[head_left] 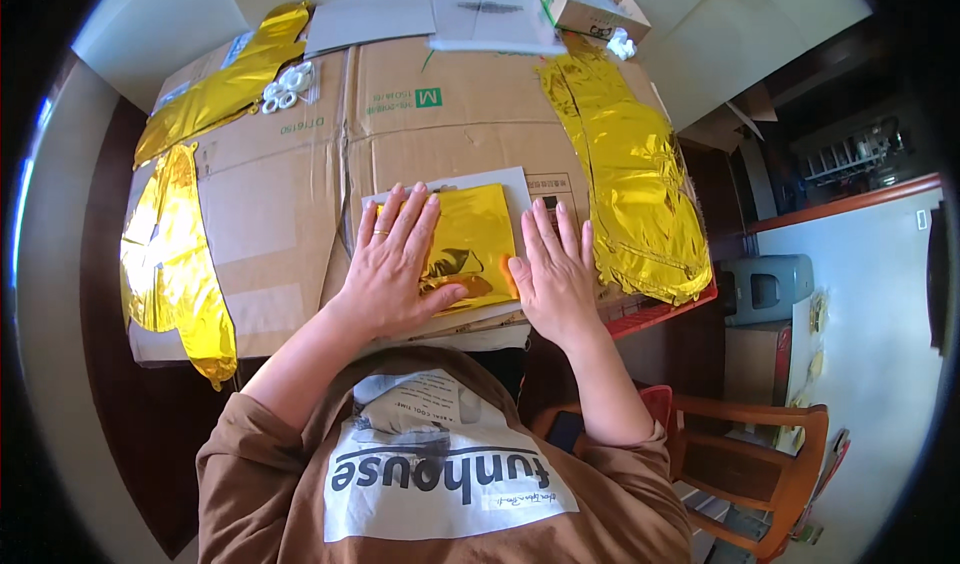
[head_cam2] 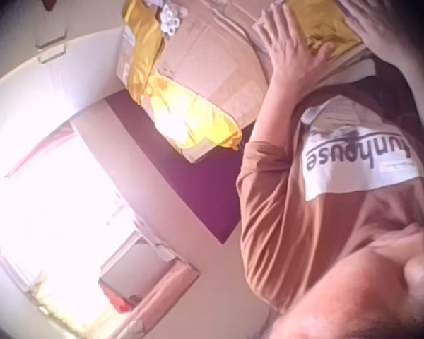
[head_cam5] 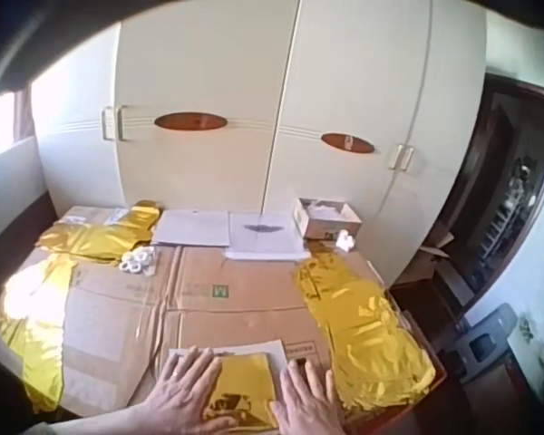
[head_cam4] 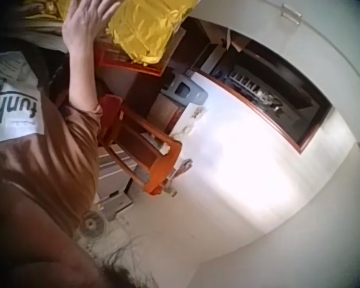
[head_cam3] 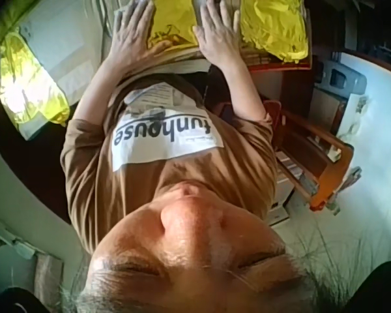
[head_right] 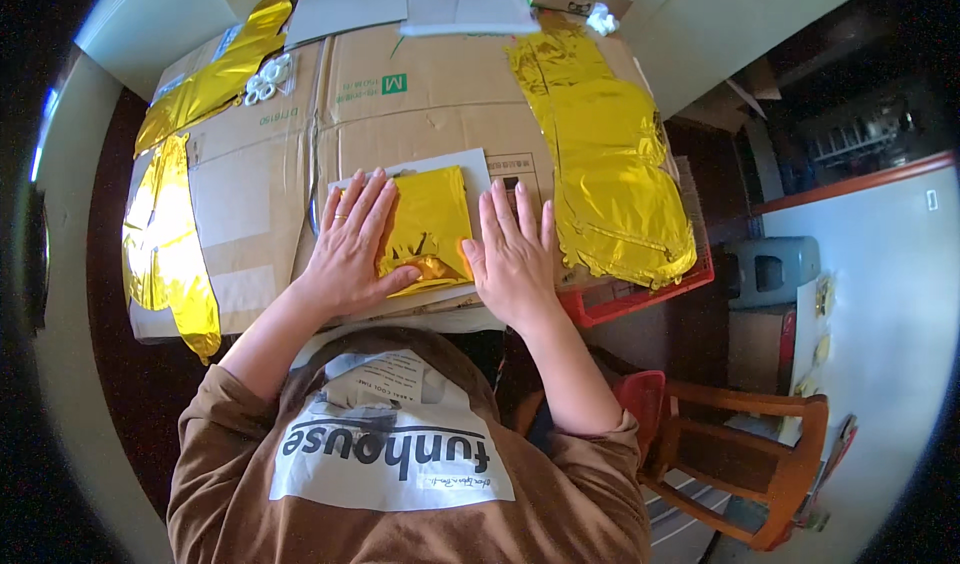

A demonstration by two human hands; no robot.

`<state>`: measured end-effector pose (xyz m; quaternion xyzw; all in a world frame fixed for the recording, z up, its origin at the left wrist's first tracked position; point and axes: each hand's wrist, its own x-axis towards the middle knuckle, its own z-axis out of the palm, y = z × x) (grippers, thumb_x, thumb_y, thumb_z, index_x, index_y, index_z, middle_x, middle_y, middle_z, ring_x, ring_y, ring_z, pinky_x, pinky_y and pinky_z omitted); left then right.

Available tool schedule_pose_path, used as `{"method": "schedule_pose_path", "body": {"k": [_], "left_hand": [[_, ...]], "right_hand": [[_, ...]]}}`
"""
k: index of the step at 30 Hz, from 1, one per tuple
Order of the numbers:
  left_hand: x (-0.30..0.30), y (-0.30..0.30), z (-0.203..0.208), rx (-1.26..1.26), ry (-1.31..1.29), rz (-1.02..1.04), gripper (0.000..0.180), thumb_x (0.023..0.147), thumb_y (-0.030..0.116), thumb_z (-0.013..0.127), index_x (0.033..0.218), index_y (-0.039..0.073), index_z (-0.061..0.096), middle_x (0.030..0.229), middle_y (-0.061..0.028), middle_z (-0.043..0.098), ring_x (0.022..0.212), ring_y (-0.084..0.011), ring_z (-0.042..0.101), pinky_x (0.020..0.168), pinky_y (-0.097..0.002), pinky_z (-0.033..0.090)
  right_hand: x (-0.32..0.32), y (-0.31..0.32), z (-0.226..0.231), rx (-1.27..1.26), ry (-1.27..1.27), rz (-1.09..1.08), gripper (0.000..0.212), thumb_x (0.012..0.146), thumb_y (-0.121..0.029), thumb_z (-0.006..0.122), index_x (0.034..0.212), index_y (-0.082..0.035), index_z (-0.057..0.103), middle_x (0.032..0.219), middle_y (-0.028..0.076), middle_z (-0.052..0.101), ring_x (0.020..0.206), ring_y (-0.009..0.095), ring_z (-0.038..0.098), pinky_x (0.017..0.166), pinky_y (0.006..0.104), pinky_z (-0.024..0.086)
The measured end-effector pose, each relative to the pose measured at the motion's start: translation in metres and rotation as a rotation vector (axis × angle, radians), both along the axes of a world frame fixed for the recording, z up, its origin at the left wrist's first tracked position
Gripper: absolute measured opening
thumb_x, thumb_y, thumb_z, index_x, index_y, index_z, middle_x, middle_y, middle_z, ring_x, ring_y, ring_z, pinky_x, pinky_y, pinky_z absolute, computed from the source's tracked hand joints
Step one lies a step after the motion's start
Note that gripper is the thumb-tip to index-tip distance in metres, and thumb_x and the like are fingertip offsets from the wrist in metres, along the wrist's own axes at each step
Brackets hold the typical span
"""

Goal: Folding gold star-shaped foil balloons and placing them into plastic sleeves with cardboard inserts for retail packaging.

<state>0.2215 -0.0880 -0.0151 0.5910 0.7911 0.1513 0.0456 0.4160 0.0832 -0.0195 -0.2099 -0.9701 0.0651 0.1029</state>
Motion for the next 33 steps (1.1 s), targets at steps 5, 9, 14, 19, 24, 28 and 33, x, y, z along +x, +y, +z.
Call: {"method": "schedule_pose_path", "body": {"k": [5,9,14,19,24,28,33], "left_hand": [[-0.007,-0.003,-0.003,0.068,0.01,-0.07,0.104,0.088,0.072,0.056,0.156,-0.003,0.03,0.163,-0.0267,0.026,0.152,-0.0458,0.018,0.122,-0.0601,0.01],[-0.012,-0.006,0.009,0.121,-0.148,-0.036,0.102,0.089,0.076,0.05,0.157,0.002,0.033,0.164,-0.0289,0.02,0.153,-0.0473,0.012,0.122,-0.062,0.004],[-0.048,0.013,0.034,0.28,-0.247,-0.016,0.076,0.087,0.044,0.075,0.146,0.004,0.047,0.155,-0.027,0.037,0.144,-0.0463,0.034,0.118,-0.0558,0.029],[-0.075,0.011,0.031,0.318,-0.335,-0.02,0.046,0.085,0.02,0.077,0.126,0.006,0.063,0.133,-0.0215,0.058,0.123,-0.0417,0.056,0.104,-0.0489,0.047],[-0.101,0.02,0.032,0.313,-0.382,0.008,0.041,0.085,0.019,0.075,0.122,0.005,0.065,0.132,-0.0194,0.059,0.122,-0.0393,0.057,0.104,-0.0479,0.047],[-0.121,0.04,0.044,0.407,-0.335,-0.031,0.036,0.084,0.017,0.075,0.117,0.006,0.067,0.128,-0.0159,0.061,0.118,-0.0359,0.058,0.1,-0.0456,0.048],[-0.135,0.09,0.095,0.642,0.076,-0.095,0.036,0.08,0.016,0.079,0.113,0.008,0.066,0.119,-0.0131,0.063,0.102,-0.0319,0.062,0.084,-0.0453,0.052]], "right_hand": [[-0.009,0.02,0.018,-0.294,0.133,-0.019,0.052,0.107,-0.04,0.042,0.138,-0.002,0.059,0.15,0.018,0.051,0.146,0.04,0.037,0.122,0.0599,0.014],[-0.065,0.087,0.053,-0.505,0.441,0.013,0.026,0.1,-0.023,0.063,0.11,-0.001,0.072,0.107,0.016,0.074,0.096,0.029,0.071,0.089,0.0421,0.054],[-0.202,0.229,0.017,-0.575,0.443,-0.199,0.033,0.086,-0.033,0.079,0.096,-0.002,0.073,0.089,0.013,0.075,0.083,0.025,0.071,0.075,0.0357,0.055],[-0.306,0.253,0.024,-0.317,0.124,-0.56,0.059,0.076,-0.053,0.082,0.111,-0.007,0.071,0.117,0.016,0.071,0.109,0.027,0.069,0.087,0.0407,0.056],[-0.313,0.285,0.019,-0.445,-0.061,-0.585,0.04,0.082,-0.045,0.074,0.099,-0.009,0.077,0.098,0.012,0.076,0.092,0.026,0.072,0.079,0.0398,0.057],[-0.306,0.297,0.003,-0.307,0.202,-0.491,0.025,0.086,-0.03,0.067,0.086,-0.008,0.078,0.08,0.011,0.074,0.071,0.026,0.07,0.067,0.0404,0.055],[-0.269,0.209,0.051,-0.183,0.51,0.011,0.02,0.081,-0.024,0.069,0.076,-0.005,0.071,0.081,0.017,0.071,0.076,0.037,0.069,0.07,0.0456,0.055]]}}
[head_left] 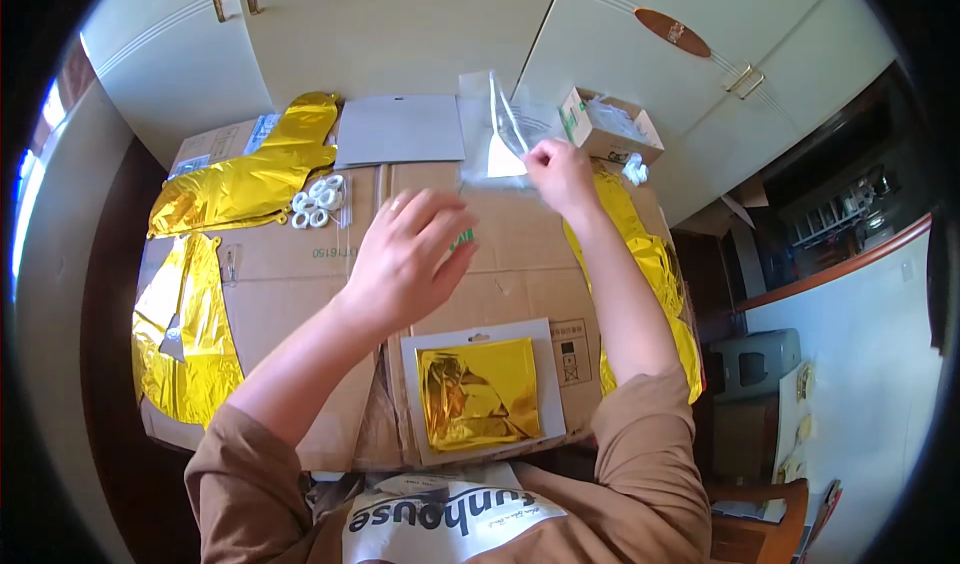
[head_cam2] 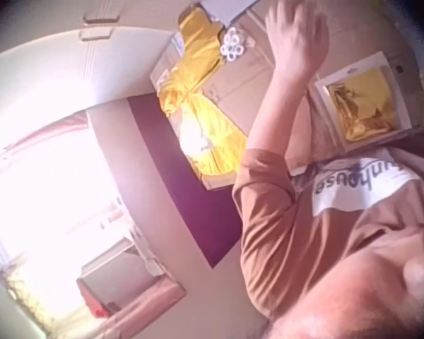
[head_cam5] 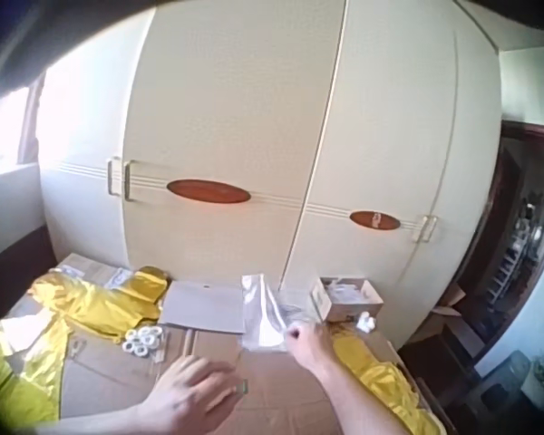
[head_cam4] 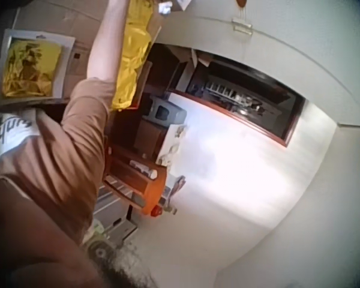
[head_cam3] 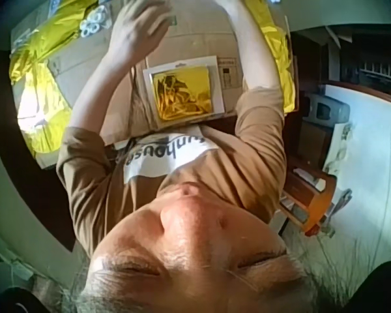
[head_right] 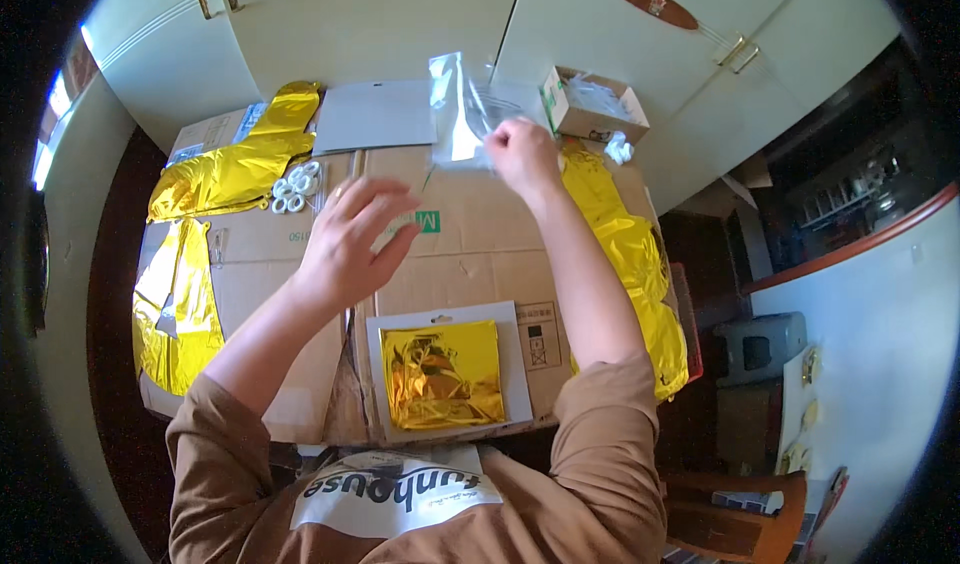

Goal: Folding gold star-shaped foil balloons and placing them into plastic sleeves with cardboard inserts for retail packaging.

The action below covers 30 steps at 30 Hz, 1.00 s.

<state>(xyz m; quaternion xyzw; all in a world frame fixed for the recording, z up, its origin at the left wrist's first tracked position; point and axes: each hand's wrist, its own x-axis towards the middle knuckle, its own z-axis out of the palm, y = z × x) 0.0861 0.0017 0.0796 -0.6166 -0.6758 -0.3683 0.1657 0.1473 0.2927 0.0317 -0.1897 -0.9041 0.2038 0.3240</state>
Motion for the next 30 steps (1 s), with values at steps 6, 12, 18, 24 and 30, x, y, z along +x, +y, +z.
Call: {"method": "schedule_pose_path", "body": {"k": [6,12,18,24,30], "left_hand": [[-0.006,0.061,-0.024,-0.209,0.289,0.179,0.044,0.076,0.01,0.075,0.116,0.008,0.057,0.108,-0.0089,0.06,0.099,-0.0289,0.064,0.079,-0.0429,0.054],[0.017,0.047,-0.048,-0.327,0.288,0.005,0.041,0.082,0.006,0.064,0.121,0.01,0.051,0.102,-0.0104,0.061,0.092,-0.0315,0.067,0.077,-0.0427,0.057],[-0.007,0.023,-0.103,-0.445,0.115,0.044,0.03,0.084,0.012,0.066,0.113,0.009,0.057,0.1,-0.0124,0.064,0.086,-0.0367,0.069,0.073,-0.0466,0.057],[-0.012,0.017,-0.108,-0.268,0.017,0.002,0.02,0.086,0.014,0.066,0.104,0.008,0.065,0.095,-0.0145,0.066,0.087,-0.0393,0.067,0.077,-0.0475,0.055],[-0.004,0.013,-0.107,-0.242,-0.082,0.035,0.016,0.089,0.012,0.062,0.102,0.006,0.068,0.097,-0.0157,0.069,0.09,-0.0406,0.067,0.08,-0.0473,0.056]], "right_hand": [[0.028,-0.079,0.016,-0.094,-0.165,0.172,0.022,0.082,-0.027,0.073,0.08,-0.005,0.071,0.082,0.018,0.07,0.076,0.039,0.068,0.069,0.0442,0.054],[0.071,-0.093,0.002,-0.332,-0.209,0.203,0.012,0.089,-0.011,0.073,0.093,0.0,0.072,0.084,0.015,0.074,0.071,0.009,0.059,0.07,0.0317,0.052],[0.152,-0.16,-0.006,-0.21,-0.178,-0.001,0.046,0.098,-0.031,0.066,0.13,0.001,0.061,0.115,0.022,0.071,0.109,0.036,0.068,0.093,0.0425,0.054],[0.258,-0.22,-0.038,0.105,-0.272,-0.037,0.065,0.099,-0.032,0.063,0.15,-0.001,0.038,0.129,0.018,0.067,0.128,0.033,0.057,0.117,0.0581,0.028],[0.297,-0.235,-0.048,0.062,-0.274,-0.009,0.066,0.097,-0.028,0.065,0.15,0.0,0.037,0.141,0.02,0.058,0.134,0.034,0.052,0.12,0.0563,0.024]]}}
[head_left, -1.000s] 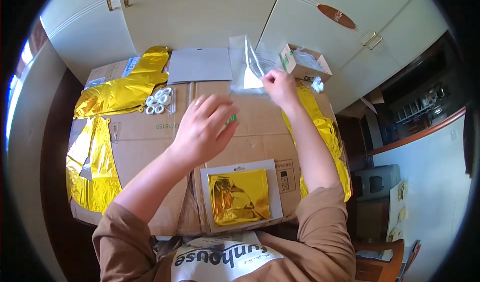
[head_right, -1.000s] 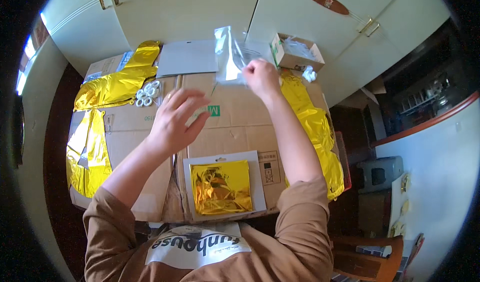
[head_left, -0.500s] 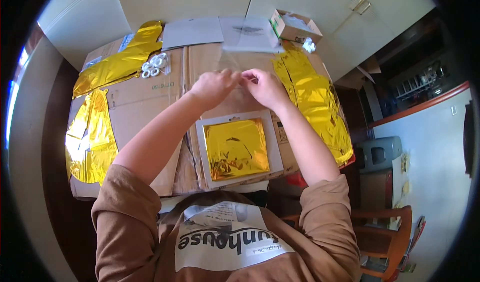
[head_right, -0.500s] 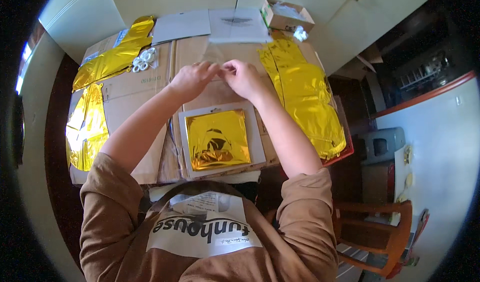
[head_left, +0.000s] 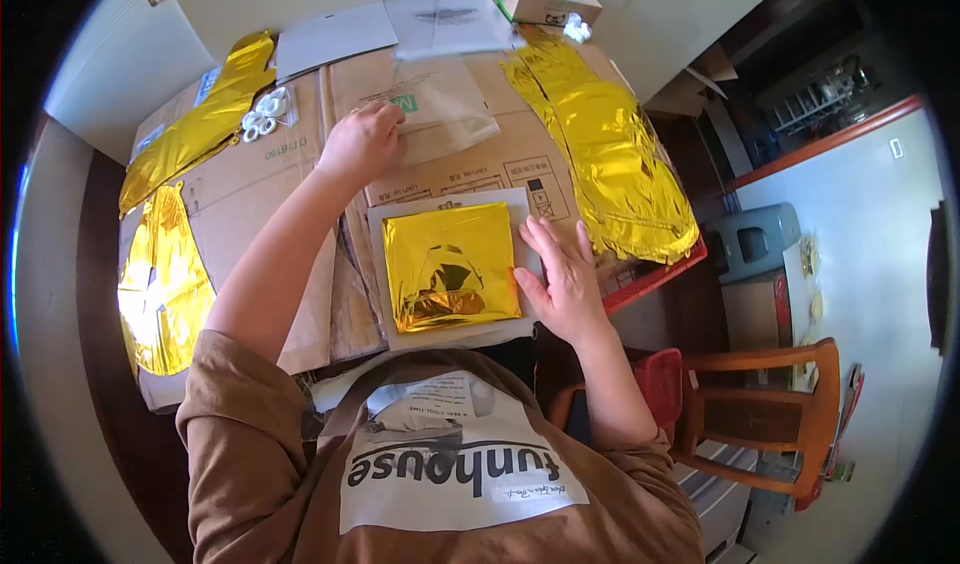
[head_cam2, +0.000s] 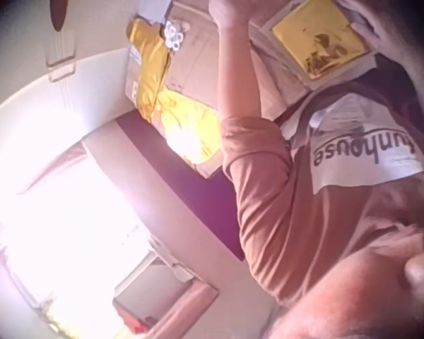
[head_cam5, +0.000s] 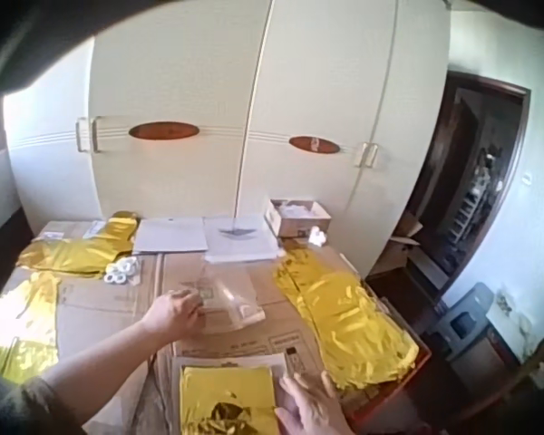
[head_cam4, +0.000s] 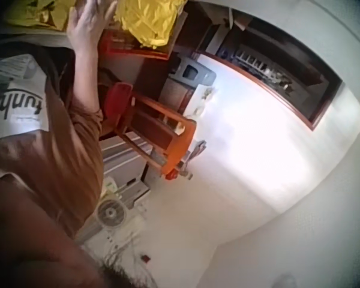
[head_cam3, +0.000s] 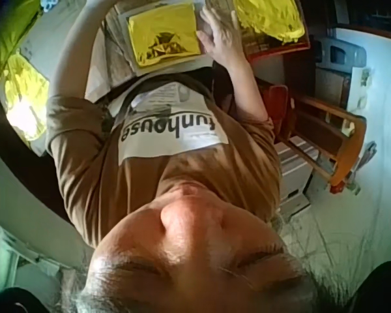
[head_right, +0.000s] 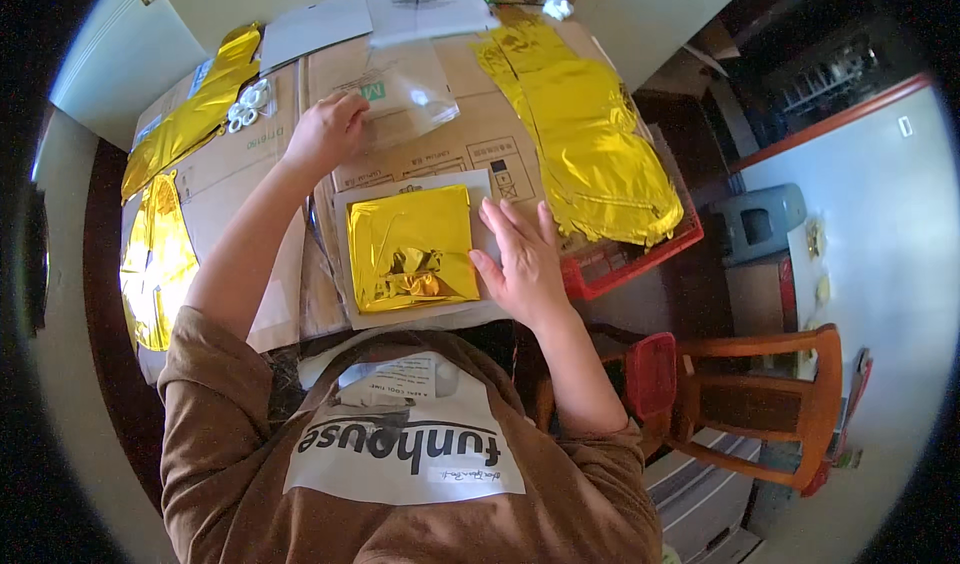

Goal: Folding gold star-shaped foil balloons and placing them into plastic sleeves with cardboard inserts for retail packaging.

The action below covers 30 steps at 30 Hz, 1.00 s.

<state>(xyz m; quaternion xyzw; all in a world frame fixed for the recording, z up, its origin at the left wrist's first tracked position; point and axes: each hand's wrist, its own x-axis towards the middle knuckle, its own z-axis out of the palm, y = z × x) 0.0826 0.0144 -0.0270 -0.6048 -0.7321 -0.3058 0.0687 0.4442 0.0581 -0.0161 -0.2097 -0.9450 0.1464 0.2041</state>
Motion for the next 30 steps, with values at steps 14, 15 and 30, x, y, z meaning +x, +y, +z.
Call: {"method": "schedule_pose_path", "body": {"k": [14,15,30], "left_hand": [[0.008,-0.021,0.01,-0.086,0.008,-0.117,0.014,0.09,0.012,0.062,0.101,0.004,0.067,0.097,-0.0162,0.068,0.089,-0.0396,0.067,0.079,-0.0466,0.056],[0.01,-0.023,0.013,-0.092,0.003,-0.113,0.014,0.09,0.012,0.062,0.101,0.004,0.068,0.097,-0.0161,0.068,0.089,-0.0395,0.067,0.079,-0.0466,0.056],[0.064,-0.063,0.032,-0.194,0.144,-0.237,0.009,0.088,0.009,0.062,0.092,0.004,0.056,0.087,-0.0149,0.061,0.073,-0.0384,0.067,0.064,-0.0475,0.056]], "right_hand": [[-0.003,-0.128,-0.047,-1.904,0.896,-0.312,0.032,0.102,-0.022,0.059,0.126,-0.002,0.054,0.109,0.017,0.07,0.098,0.031,0.071,0.087,0.0447,0.058],[-0.008,-0.124,-0.044,-1.874,0.865,-0.358,0.031,0.102,-0.021,0.06,0.125,-0.001,0.055,0.106,0.017,0.071,0.094,0.031,0.073,0.085,0.045,0.058],[0.067,-0.062,0.021,-1.536,0.447,-0.218,0.026,0.092,-0.015,0.071,0.114,-0.001,0.068,0.097,0.007,0.073,0.079,0.014,0.071,0.063,0.0276,0.061]]}}
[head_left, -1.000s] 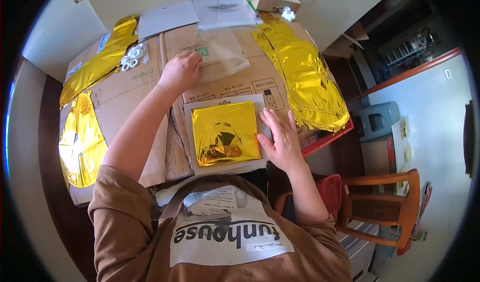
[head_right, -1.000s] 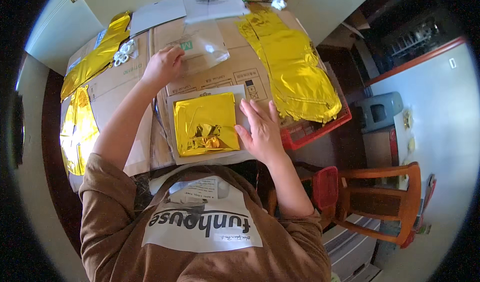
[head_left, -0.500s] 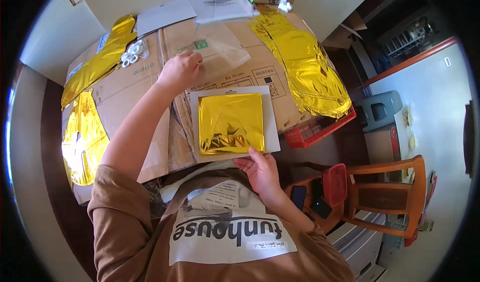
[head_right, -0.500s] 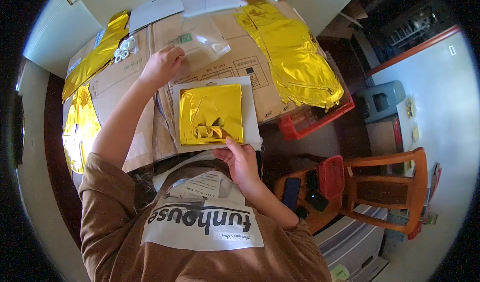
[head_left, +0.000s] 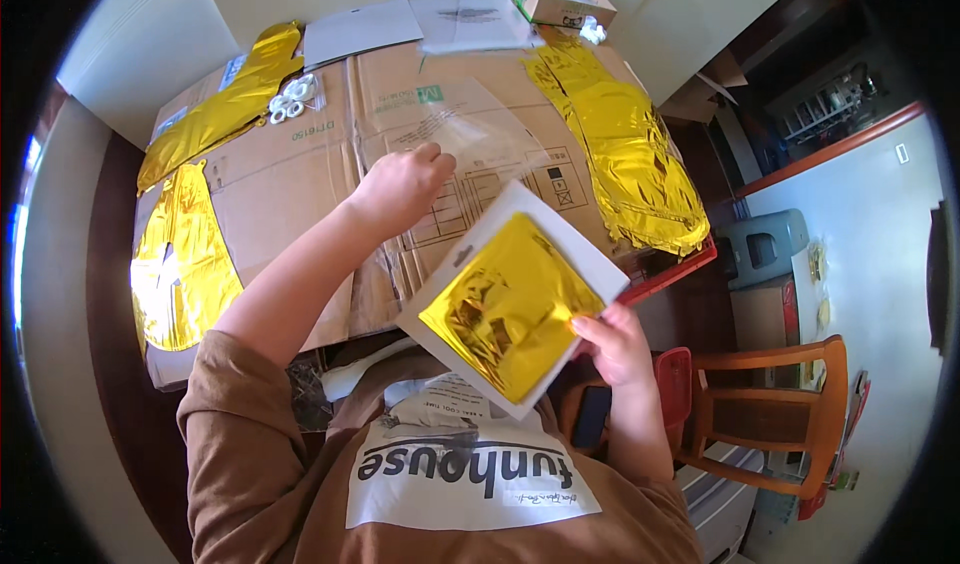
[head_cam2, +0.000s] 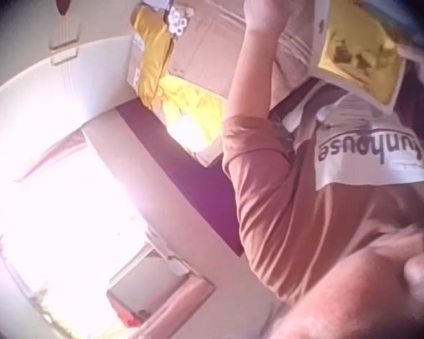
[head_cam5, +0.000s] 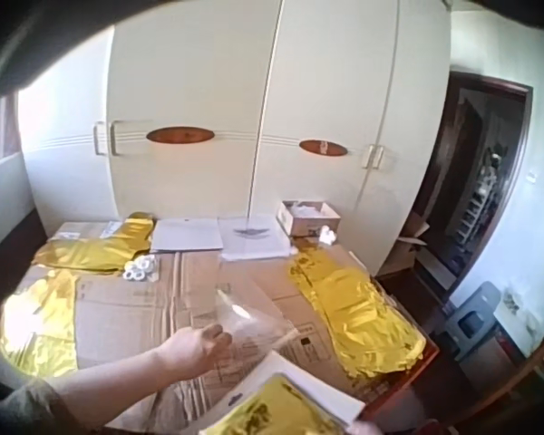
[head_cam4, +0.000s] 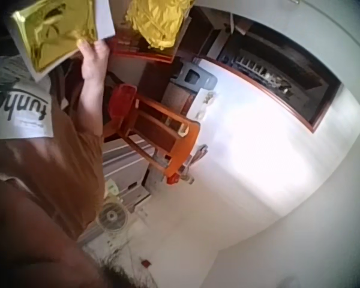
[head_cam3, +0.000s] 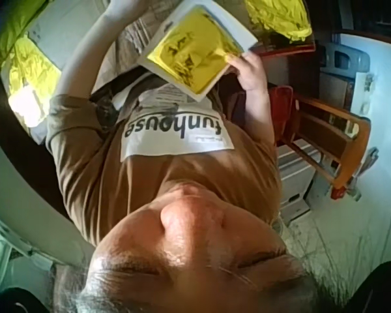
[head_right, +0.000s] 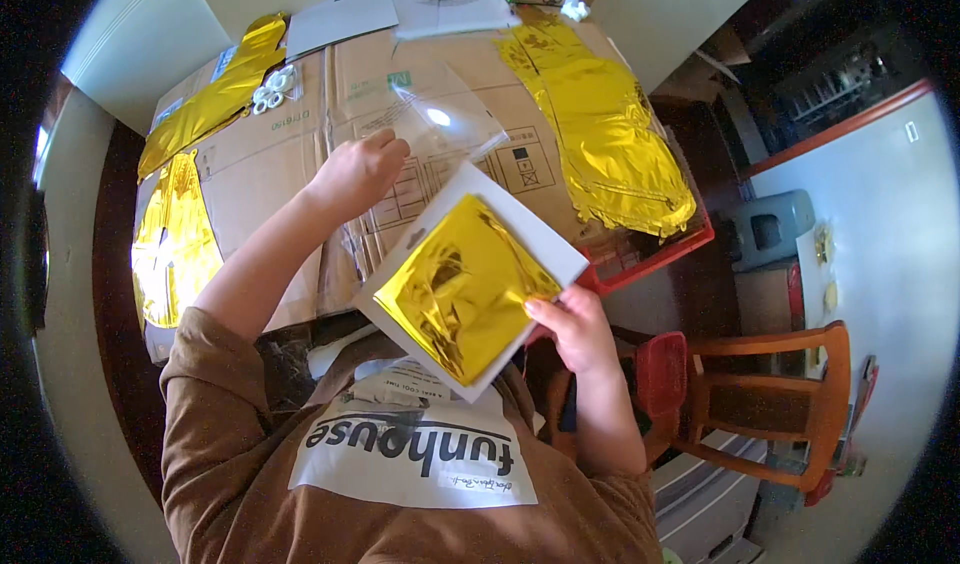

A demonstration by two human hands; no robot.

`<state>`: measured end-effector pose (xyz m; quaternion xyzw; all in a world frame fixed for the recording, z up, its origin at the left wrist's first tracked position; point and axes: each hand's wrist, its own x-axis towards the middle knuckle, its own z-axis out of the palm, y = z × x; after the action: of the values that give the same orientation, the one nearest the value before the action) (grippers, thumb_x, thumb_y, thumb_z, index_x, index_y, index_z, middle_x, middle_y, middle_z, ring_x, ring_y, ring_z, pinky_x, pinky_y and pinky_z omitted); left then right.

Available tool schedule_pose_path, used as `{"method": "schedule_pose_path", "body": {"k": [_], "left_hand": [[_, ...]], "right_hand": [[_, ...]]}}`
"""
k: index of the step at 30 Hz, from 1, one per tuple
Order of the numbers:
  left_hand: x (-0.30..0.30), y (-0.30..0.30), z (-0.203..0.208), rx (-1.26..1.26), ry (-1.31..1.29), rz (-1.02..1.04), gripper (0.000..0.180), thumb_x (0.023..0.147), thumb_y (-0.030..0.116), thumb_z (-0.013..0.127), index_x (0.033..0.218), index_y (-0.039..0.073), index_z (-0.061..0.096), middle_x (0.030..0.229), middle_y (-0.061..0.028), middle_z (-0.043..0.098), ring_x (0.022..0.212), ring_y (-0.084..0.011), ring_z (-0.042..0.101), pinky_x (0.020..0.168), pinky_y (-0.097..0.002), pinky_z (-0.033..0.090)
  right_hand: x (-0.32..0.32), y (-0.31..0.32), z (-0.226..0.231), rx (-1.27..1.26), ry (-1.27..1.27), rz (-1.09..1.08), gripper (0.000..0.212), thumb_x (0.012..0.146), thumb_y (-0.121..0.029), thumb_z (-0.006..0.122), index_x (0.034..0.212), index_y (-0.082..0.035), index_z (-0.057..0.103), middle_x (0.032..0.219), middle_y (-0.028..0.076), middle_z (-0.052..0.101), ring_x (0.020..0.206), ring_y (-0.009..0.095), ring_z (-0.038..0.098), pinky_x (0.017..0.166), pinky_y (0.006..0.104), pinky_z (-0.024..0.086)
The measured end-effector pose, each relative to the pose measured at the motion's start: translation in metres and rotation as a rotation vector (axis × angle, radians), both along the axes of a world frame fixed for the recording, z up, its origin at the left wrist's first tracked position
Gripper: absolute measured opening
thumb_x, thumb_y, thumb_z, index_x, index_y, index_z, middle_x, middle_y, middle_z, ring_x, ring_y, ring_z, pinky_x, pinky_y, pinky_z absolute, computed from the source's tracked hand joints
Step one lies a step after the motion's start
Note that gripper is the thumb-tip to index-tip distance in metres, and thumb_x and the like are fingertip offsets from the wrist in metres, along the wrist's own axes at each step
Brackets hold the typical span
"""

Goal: Folding gold star-shaped foil balloons and placing them into plastic sleeves with cardboard inserts for retail packaging.

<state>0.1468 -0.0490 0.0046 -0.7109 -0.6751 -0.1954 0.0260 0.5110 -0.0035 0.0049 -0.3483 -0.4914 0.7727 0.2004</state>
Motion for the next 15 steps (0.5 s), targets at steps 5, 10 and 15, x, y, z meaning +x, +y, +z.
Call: {"method": "schedule_pose_path", "body": {"k": [5,10,15], "left_hand": [[0.018,-0.012,0.014,-0.052,-0.015,-0.086,0.009,0.086,0.006,0.061,0.094,0.003,0.057,0.091,-0.015,0.062,0.076,-0.0369,0.069,0.067,-0.0456,0.058],[0.015,-0.024,0.014,-0.1,-0.075,-0.09,0.008,0.088,0.008,0.064,0.095,0.004,0.063,0.09,-0.0143,0.063,0.079,-0.0372,0.068,0.068,-0.0462,0.056],[0.019,-0.025,0.032,-0.178,0.003,-0.128,0.01,0.088,0.007,0.065,0.097,0.003,0.064,0.091,-0.0148,0.063,0.08,-0.0375,0.068,0.071,-0.0462,0.056]], "right_hand": [[-0.029,0.026,-0.021,-0.135,-0.021,0.016,0.024,0.092,-0.016,0.072,0.108,0.001,0.066,0.097,0.01,0.073,0.069,0.017,0.071,0.063,0.0298,0.062],[-0.041,0.011,-0.033,-0.176,0.033,-0.232,0.019,0.093,-0.009,0.071,0.107,0.003,0.063,0.096,0.012,0.071,0.068,0.019,0.071,0.063,0.0329,0.063],[-0.051,-0.019,-0.037,-0.101,0.09,-0.323,0.019,0.096,-0.008,0.068,0.112,0.002,0.062,0.102,0.013,0.071,0.077,0.021,0.073,0.069,0.0357,0.064]]}}
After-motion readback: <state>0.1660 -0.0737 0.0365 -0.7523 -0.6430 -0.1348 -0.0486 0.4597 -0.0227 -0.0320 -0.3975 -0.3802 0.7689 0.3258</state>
